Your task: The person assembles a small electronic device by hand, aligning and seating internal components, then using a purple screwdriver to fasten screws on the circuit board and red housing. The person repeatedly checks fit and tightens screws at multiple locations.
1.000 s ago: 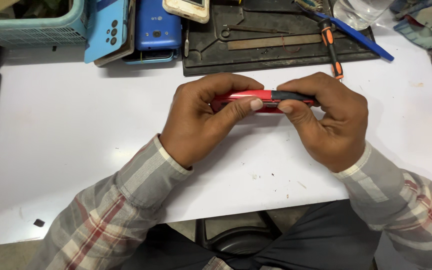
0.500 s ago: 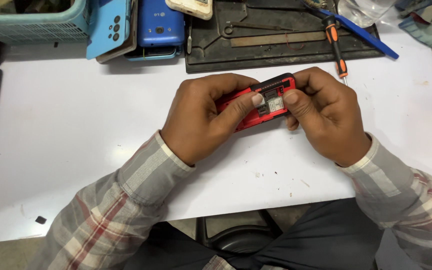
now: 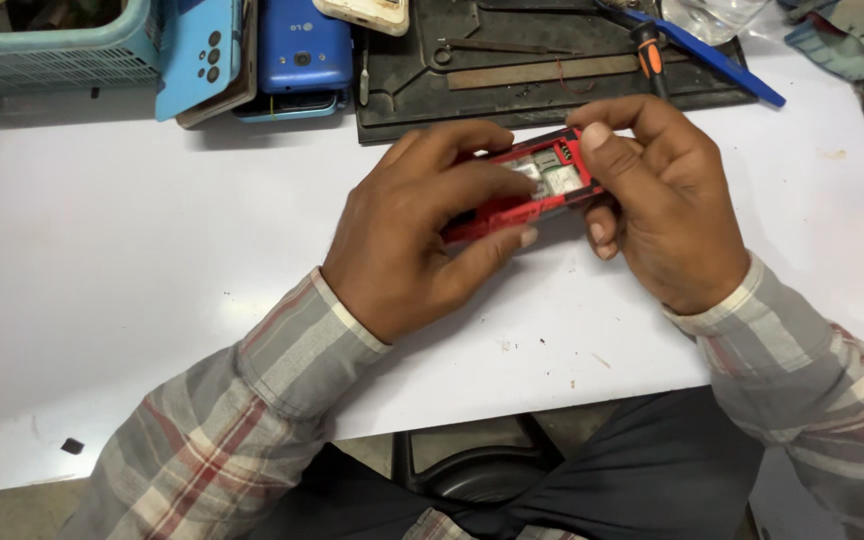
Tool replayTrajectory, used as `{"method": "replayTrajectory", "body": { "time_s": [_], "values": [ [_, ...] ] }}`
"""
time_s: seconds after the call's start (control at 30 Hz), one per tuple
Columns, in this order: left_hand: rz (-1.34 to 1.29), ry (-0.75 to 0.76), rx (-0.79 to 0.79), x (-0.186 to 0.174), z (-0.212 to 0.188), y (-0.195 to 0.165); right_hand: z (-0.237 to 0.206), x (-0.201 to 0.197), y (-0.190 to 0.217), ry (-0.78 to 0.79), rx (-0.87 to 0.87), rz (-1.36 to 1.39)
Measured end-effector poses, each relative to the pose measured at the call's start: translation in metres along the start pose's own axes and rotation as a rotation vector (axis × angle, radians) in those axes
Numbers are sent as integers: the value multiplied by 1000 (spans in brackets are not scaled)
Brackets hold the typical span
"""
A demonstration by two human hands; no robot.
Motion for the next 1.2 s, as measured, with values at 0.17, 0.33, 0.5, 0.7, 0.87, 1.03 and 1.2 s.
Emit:
{"method": "replayTrajectory", "body": {
  "time_s": [0.17,0.33,0.5,0.7,0.87,1.03,1.2],
  "values": [
    [-149,-55,-13,-1,-4,8,-11,8,19,-67,-268,-559],
    [-308,6,-68,3,-3,10,-17,22,27,107,-474,-704],
    [-357,20,-161,6,-2,14,-15,21,20,173,-427,-719],
    [-346,21,-103,8,-3,11,-16,18,14,182,-355,-621],
    [-383,-15,-147,11,0,10,-17,17,13,150,-373,-635],
    [-560,14,-318,12,-2,34,-19,14,19,67,-404,-649],
    [-556,-21,-196,-5,-6,49,-13,14,25,34,-336,-610]
  ]
}}
Point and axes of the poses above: each hand's wrist, its own z-axis towards the middle knuckle, its own x-axis out of the palm, y = z × x, the point moved 5 cm from there along z, towards the middle knuckle, and after that the axes turned 13 degrees about y, right-handed, at the moved point
